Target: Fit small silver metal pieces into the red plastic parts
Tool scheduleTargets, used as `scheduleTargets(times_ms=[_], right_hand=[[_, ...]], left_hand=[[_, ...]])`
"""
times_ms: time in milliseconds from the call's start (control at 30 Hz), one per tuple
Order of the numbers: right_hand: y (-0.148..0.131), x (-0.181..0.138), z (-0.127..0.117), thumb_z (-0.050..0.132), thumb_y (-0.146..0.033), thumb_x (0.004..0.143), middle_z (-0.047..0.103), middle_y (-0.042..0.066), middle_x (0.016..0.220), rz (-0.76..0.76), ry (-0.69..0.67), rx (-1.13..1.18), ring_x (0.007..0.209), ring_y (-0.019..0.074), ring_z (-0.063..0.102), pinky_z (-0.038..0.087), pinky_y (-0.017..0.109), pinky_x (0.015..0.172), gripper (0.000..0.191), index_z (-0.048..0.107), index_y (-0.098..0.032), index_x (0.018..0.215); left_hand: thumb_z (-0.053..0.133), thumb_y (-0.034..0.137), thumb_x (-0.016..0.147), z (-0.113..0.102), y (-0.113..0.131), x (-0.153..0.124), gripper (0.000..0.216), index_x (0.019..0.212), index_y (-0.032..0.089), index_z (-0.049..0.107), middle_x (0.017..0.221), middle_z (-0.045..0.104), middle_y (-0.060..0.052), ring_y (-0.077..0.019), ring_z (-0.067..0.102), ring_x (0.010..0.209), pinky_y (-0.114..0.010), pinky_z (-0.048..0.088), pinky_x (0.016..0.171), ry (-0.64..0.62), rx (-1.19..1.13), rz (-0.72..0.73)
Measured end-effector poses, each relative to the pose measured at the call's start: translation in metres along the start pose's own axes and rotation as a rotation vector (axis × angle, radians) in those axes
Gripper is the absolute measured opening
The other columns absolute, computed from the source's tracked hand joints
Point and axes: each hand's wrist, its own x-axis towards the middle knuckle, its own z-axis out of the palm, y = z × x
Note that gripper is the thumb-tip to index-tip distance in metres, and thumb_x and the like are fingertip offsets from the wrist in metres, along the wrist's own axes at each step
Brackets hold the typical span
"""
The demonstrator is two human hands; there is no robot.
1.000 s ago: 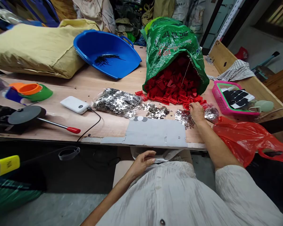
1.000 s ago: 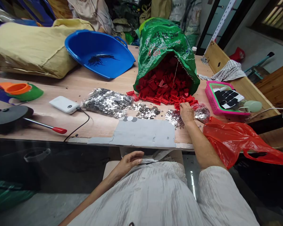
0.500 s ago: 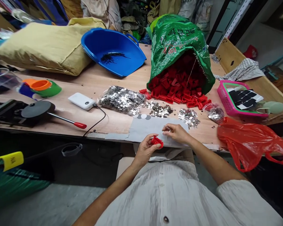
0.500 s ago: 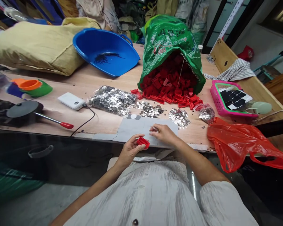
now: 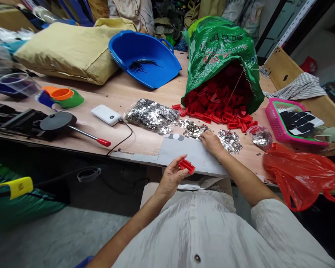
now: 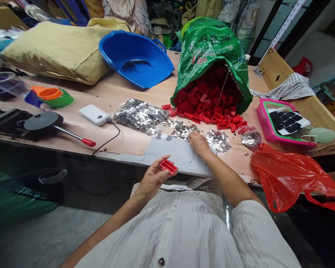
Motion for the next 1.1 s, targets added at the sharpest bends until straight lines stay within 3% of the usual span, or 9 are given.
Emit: scheduleTargets(times_ms=[133,233,400,533,800,1000,1100], right_hand=[[0.005,-0.003,0.000,0.047,-0.019,0.091,0.063,0.010,0.097,-0.001,0.050,0.094,0.085,0.0213,0.057,0.043,0.031,0.076,0.015,0.060,-0.017,0.099],[0.005,-0.013,-0.005,0.050,-0.022,0.087,0.064,0.005,0.086,0.037,0.082,0.388,0.075,0.0178,0.056,0.042,0.030,0.071,0.020,0.058,-0.018,0.106],[-0.012,-0.041,-0.017,0.059,-0.038,0.082,0.062,-0.001,0.079,0.079,-0.166,1.073,0.052,0.0078,0.044,0.035,0.022,0.051,0.032,0.061,-0.018,0.106],[-0.031,-0.062,-0.023,0.067,-0.039,0.077,0.060,-0.002,0.076,0.108,-0.292,1.314,0.048,0.0048,0.040,0.026,0.020,0.043,0.031,0.061,-0.018,0.098],[-0.047,-0.078,-0.026,0.064,-0.041,0.081,0.049,-0.004,0.064,0.016,-0.358,1.417,0.047,0.0054,0.037,0.025,0.019,0.041,0.025,0.063,-0.019,0.092],[-0.047,-0.081,-0.023,0.068,-0.039,0.080,0.066,0.001,0.081,-0.057,-0.187,1.134,0.055,0.0077,0.050,0.044,0.022,0.052,0.024,0.068,-0.019,0.094],[-0.044,-0.082,-0.020,0.068,-0.038,0.082,0.068,0.003,0.084,-0.120,-0.101,1.025,0.055,0.0092,0.053,0.046,0.025,0.055,0.020,0.071,-0.020,0.091]], left_hand=[[0.082,0.019,0.067,0.001,0.004,0.000,0.060,0.124,0.024,0.062,0.093,0.068,-0.002,-0.0221,0.070,0.093,-0.044,0.050,0.097,-0.019,-0.049,0.010],[0.081,0.018,0.068,0.002,0.006,0.000,0.062,0.127,0.023,0.061,0.095,0.069,-0.003,-0.0233,0.069,0.095,-0.044,0.050,0.096,-0.038,-0.058,0.017],[0.077,0.023,0.075,0.000,0.006,0.001,0.062,0.133,0.022,0.055,0.096,0.068,-0.004,-0.0187,0.070,0.085,-0.032,0.055,0.081,-0.113,-0.159,-0.100],[0.076,0.027,0.077,-0.001,0.005,0.001,0.061,0.133,0.021,0.054,0.094,0.067,-0.004,-0.0150,0.069,0.080,-0.022,0.054,0.069,-0.158,-0.239,-0.193],[0.067,0.031,0.084,0.001,0.001,0.001,0.037,0.118,0.019,0.060,0.087,0.065,-0.005,-0.0116,0.065,0.068,-0.019,0.051,0.058,-0.148,-0.253,-0.285],[0.066,0.030,0.085,-0.003,-0.005,0.002,0.024,0.104,0.018,0.060,0.086,0.066,-0.004,-0.0123,0.066,0.067,-0.020,0.052,0.058,-0.103,-0.276,-0.289],[0.065,0.029,0.086,-0.003,-0.007,0.002,0.022,0.103,0.016,0.060,0.086,0.066,-0.005,-0.0129,0.067,0.068,-0.020,0.053,0.058,-0.091,-0.283,-0.309]])
